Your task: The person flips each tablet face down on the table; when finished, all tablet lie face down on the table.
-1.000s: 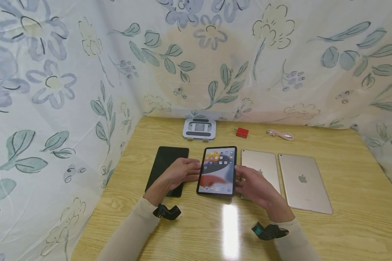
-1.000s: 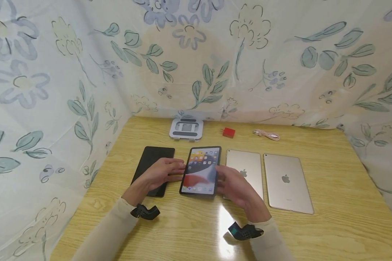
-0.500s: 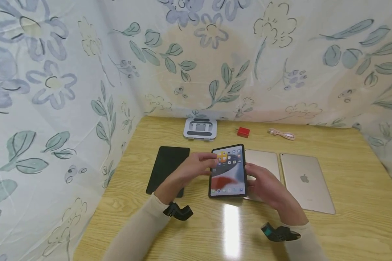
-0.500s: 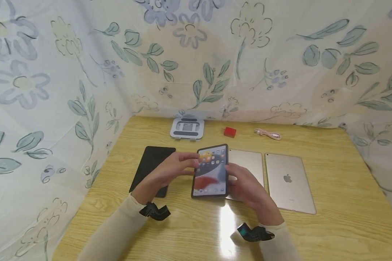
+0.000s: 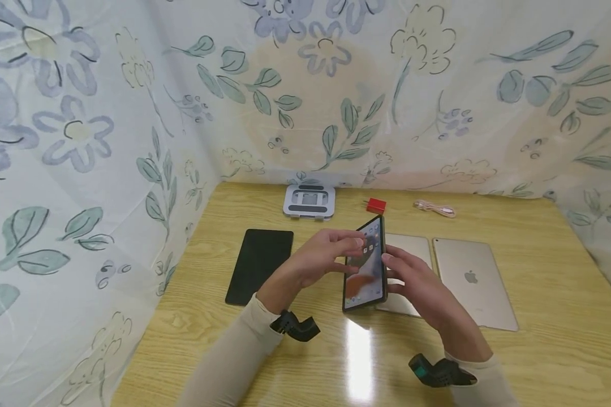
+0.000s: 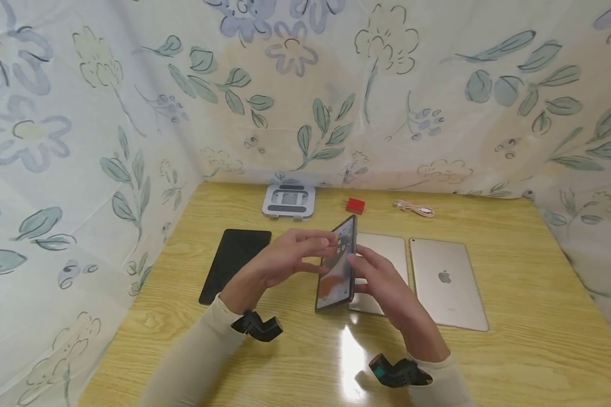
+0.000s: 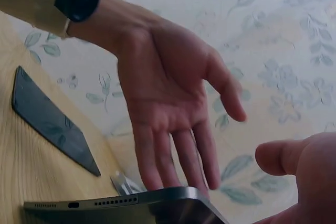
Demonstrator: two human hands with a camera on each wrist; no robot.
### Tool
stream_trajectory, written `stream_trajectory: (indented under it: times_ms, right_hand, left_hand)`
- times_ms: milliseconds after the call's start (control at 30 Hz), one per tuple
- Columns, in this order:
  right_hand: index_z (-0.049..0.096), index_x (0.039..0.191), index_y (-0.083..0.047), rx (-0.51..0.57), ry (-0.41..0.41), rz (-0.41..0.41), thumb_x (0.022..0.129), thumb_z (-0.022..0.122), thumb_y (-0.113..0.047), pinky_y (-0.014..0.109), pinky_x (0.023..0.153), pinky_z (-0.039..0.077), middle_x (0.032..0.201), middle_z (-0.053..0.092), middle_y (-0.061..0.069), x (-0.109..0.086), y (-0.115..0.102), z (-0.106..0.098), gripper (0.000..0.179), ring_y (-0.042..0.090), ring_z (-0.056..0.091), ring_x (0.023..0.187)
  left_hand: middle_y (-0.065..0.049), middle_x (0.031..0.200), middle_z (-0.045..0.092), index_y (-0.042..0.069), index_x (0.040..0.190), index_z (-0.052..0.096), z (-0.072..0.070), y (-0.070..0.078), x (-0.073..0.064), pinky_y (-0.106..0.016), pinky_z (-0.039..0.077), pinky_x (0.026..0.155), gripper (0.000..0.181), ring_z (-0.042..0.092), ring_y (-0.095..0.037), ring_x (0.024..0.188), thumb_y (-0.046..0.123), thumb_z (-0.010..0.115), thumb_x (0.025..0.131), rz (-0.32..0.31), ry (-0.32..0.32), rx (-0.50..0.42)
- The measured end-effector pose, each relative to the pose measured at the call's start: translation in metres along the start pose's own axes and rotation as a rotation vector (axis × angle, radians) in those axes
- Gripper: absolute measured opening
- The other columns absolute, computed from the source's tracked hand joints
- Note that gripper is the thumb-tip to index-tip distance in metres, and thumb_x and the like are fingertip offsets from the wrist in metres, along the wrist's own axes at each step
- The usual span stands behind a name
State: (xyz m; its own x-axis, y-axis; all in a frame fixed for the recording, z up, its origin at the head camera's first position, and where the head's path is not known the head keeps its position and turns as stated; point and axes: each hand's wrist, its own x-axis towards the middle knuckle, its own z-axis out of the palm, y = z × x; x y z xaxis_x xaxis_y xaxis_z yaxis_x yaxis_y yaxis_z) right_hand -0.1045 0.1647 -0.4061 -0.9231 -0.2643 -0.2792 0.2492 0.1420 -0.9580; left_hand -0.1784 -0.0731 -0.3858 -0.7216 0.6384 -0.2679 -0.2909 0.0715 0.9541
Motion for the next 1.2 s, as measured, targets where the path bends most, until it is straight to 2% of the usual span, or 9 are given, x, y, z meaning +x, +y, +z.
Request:
stream_trajectory:
  times_ms: [200, 400, 500, 600, 667, 733, 900, 1000, 1200]
  right_hand:
    - [0.026, 0.174, -0.005, 0.014, -0.006, -0.081, 0.120, 0.040, -0.043, 0.031, 0.104, 0.059, 0.168, 0.043, 0.023, 0.005, -0.008, 0.022, 0.067, 0.042, 0.053, 0.143]
    - [0.031, 0.173, -0.008, 0.038, -0.042, -0.133, 0.121, 0.038, -0.039, 0.046, 0.114, 0.057, 0.169, 0.042, 0.022, 0.020, -0.005, 0.035, 0.060, 0.042, 0.056, 0.140]
    - [0.034, 0.171, -0.006, 0.038, -0.055, -0.103, 0.121, 0.039, -0.042, 0.054, 0.123, 0.050, 0.169, 0.040, 0.025, 0.028, 0.006, 0.034, 0.062, 0.048, 0.052, 0.147]
    - [0.031, 0.171, -0.001, 0.052, -0.060, -0.011, 0.120, 0.038, -0.045, 0.059, 0.129, 0.040, 0.173, 0.034, 0.028, 0.034, 0.021, 0.032, 0.067, 0.050, 0.044, 0.155]
    - [0.028, 0.171, 0.001, 0.081, -0.069, 0.052, 0.120, 0.038, -0.045, 0.060, 0.132, 0.036, 0.175, 0.029, 0.029, 0.037, 0.030, 0.033, 0.070, 0.050, 0.038, 0.159]
    - [0.025, 0.172, 0.002, 0.099, -0.086, 0.078, 0.120, 0.038, -0.044, 0.058, 0.132, 0.035, 0.177, 0.025, 0.029, 0.039, 0.036, 0.034, 0.070, 0.049, 0.034, 0.161]
    - [0.024, 0.172, 0.003, 0.119, -0.104, 0.056, 0.120, 0.039, -0.045, 0.058, 0.132, 0.035, 0.177, 0.026, 0.029, 0.041, 0.040, 0.038, 0.072, 0.049, 0.032, 0.162]
    - [0.024, 0.171, 0.004, 0.133, -0.133, 0.036, 0.121, 0.038, -0.043, 0.059, 0.131, 0.036, 0.175, 0.030, 0.030, 0.041, 0.040, 0.039, 0.070, 0.049, 0.033, 0.162]
    - [0.028, 0.170, 0.004, 0.157, -0.167, 0.006, 0.121, 0.039, -0.040, 0.061, 0.127, 0.042, 0.173, 0.035, 0.028, 0.042, 0.039, 0.037, 0.067, 0.050, 0.035, 0.161]
  left_hand:
    - [-0.018, 0.159, 0.059, -0.004, 0.155, 0.056, -0.003, 0.002, -0.006, -0.053, 0.064, 0.104, 0.048, 0.057, -0.038, 0.149, 0.022, 0.057, 0.115, 0.030, -0.003, -0.027]
    - [-0.018, 0.159, 0.057, -0.002, 0.158, 0.054, -0.012, 0.003, -0.020, -0.052, 0.066, 0.100, 0.052, 0.055, -0.040, 0.149, 0.024, 0.060, 0.114, 0.015, 0.091, -0.060]
    - [-0.019, 0.162, 0.054, -0.002, 0.161, 0.049, -0.018, 0.002, -0.028, -0.052, 0.066, 0.101, 0.055, 0.053, -0.041, 0.150, 0.025, 0.058, 0.114, 0.021, 0.125, -0.068]
    - [-0.021, 0.164, 0.051, -0.001, 0.162, 0.047, -0.023, 0.001, -0.033, -0.053, 0.065, 0.103, 0.056, 0.053, -0.042, 0.151, 0.026, 0.056, 0.115, 0.024, 0.141, -0.066]
    - [-0.021, 0.165, 0.050, 0.000, 0.162, 0.048, -0.026, -0.001, -0.037, -0.054, 0.064, 0.104, 0.055, 0.053, -0.043, 0.150, 0.027, 0.056, 0.115, 0.019, 0.158, -0.059]
    - [-0.021, 0.165, 0.051, 0.001, 0.161, 0.049, -0.030, -0.002, -0.039, -0.054, 0.064, 0.104, 0.054, 0.053, -0.044, 0.150, 0.027, 0.056, 0.115, 0.016, 0.181, -0.052]
    - [-0.023, 0.162, 0.054, 0.000, 0.161, 0.050, -0.037, -0.005, -0.043, -0.055, 0.064, 0.103, 0.054, 0.054, -0.045, 0.148, 0.028, 0.054, 0.115, 0.024, 0.204, -0.025]
    - [-0.020, 0.160, 0.056, 0.001, 0.161, 0.051, -0.041, -0.009, -0.043, -0.054, 0.065, 0.102, 0.053, 0.057, -0.042, 0.144, 0.028, 0.053, 0.116, 0.010, 0.211, -0.011]
    - [-0.015, 0.155, 0.060, 0.004, 0.159, 0.054, -0.048, -0.019, -0.039, -0.050, 0.067, 0.098, 0.051, 0.061, -0.038, 0.139, 0.030, 0.055, 0.115, -0.031, 0.282, 0.008]
